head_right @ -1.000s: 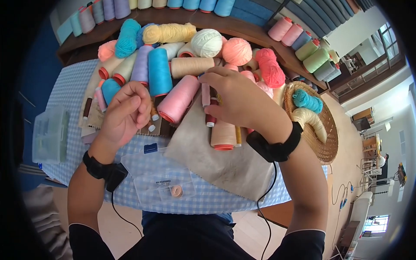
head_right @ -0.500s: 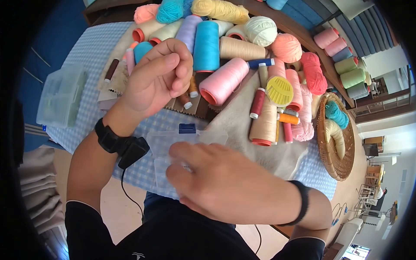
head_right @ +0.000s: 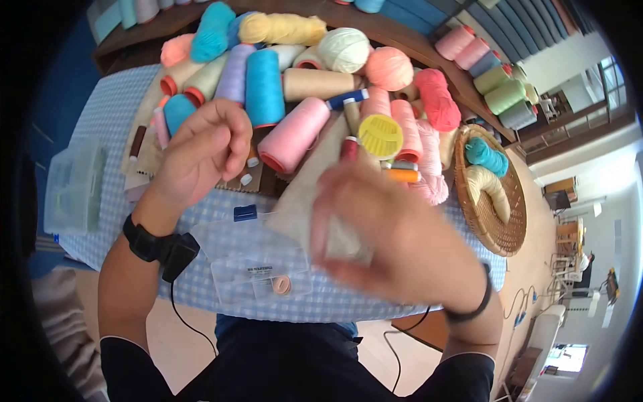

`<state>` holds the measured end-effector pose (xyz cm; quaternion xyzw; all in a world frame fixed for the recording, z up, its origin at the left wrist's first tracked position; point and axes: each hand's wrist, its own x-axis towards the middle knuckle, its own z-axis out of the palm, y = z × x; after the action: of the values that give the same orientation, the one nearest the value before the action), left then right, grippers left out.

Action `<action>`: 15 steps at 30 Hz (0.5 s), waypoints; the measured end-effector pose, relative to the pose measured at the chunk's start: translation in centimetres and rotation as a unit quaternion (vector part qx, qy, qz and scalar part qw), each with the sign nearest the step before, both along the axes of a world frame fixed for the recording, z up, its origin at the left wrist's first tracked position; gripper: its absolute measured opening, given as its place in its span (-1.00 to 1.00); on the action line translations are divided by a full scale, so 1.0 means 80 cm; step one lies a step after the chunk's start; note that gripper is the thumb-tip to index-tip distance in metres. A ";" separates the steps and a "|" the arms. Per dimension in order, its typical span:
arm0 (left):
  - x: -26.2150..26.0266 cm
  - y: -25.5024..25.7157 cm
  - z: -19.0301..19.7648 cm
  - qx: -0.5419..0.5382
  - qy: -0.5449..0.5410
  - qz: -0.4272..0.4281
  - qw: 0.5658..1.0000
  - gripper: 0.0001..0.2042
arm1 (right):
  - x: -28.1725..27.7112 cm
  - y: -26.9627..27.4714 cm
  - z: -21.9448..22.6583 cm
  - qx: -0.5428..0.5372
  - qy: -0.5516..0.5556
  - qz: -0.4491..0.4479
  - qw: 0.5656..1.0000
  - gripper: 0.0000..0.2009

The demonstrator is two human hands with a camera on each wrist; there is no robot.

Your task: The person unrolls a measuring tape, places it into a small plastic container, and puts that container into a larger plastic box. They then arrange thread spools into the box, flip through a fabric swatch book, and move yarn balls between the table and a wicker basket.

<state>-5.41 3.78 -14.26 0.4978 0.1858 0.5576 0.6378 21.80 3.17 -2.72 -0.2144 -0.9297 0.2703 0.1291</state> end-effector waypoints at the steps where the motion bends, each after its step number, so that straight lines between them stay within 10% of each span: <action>1: 0.000 -0.001 0.001 0.003 0.009 -0.008 1.000 -0.79 | 0.004 0.016 0.007 -0.002 -0.008 -0.059 0.998 -0.72; 6: 0.008 -0.007 0.010 -0.017 0.151 -0.036 0.988 -0.76 | 0.018 0.088 -0.034 0.098 0.029 -0.174 0.979 -0.75; 8: 0.010 -0.010 0.025 -0.054 0.216 -0.027 0.974 -0.77 | 0.021 0.106 -0.054 0.268 0.040 -0.071 0.960 -0.74; 15: 0.006 -0.070 0.083 0.005 0.430 0.006 0.903 -0.76 | 0.044 0.036 -0.032 0.100 0.060 -0.039 0.992 -0.64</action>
<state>-4.96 -1.82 -7.66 0.6909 0.4423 0.2945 0.4902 25.33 6.03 -5.27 -0.2197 -0.9335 0.1833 0.2161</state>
